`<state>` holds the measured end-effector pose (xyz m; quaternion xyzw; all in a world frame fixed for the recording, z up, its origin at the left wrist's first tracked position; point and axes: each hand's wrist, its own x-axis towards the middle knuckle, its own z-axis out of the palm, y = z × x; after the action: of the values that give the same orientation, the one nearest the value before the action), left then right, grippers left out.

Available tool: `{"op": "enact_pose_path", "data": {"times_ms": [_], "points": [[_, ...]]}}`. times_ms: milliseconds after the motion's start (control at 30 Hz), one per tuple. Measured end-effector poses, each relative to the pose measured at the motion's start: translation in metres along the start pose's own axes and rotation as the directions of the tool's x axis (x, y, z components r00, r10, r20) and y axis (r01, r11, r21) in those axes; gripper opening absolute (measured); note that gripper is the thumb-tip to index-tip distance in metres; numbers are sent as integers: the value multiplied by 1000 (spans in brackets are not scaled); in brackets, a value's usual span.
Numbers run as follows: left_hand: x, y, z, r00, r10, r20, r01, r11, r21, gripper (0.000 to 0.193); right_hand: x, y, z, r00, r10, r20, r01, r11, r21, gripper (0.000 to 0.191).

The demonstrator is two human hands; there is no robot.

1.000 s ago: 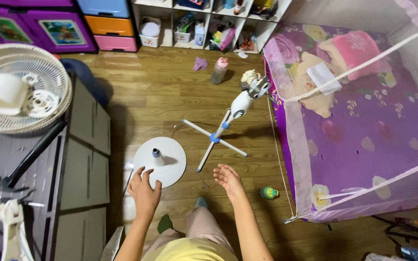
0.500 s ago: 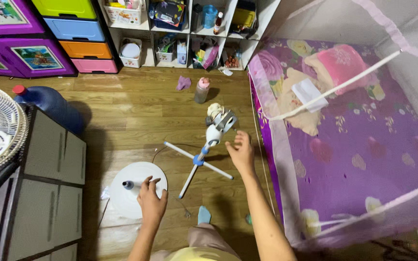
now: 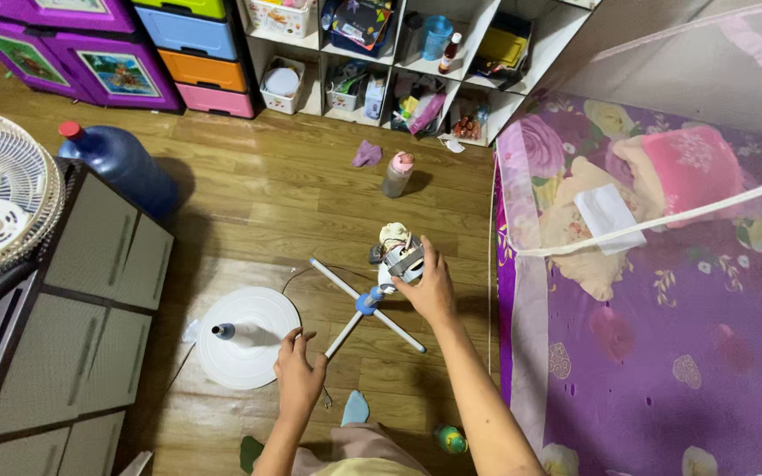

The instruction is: The person repairs an electric fan at a table. They hold the white fan housing, use a screwdriver to remove and reattach screws, separate the housing halves, handle the fan motor and base, and work on the reassembled unit with the screwdriver.

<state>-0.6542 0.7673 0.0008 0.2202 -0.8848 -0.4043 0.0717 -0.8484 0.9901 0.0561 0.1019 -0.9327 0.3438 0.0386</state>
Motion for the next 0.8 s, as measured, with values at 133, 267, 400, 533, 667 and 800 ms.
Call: {"op": "enact_pose_path", "data": {"times_ms": [133,267,400,533,667,800], "points": [[18,19,23,999,20,39,-14,988,-156,42,0,-2,6,993,98,-71,-101,994,-41,96],[46,50,65,989,-9,150,62,934,-353,37,3,-3,9,986,114,-124,-118,993,-28,94],[78,77,112,980,3,200,101,856,-507,46,6,-4,12,981,119,-150,-122,992,-12,98],[118,91,158,952,-44,302,241,713,-658,69,5,6,8,990,131,-53,-131,991,14,100],[146,96,190,937,-82,339,302,679,-669,83,9,43,0,998,-10,64,-1,985,172,109],[155,108,202,944,-38,327,286,586,-758,78,16,102,11,940,153,306,-289,833,471,100]]}}
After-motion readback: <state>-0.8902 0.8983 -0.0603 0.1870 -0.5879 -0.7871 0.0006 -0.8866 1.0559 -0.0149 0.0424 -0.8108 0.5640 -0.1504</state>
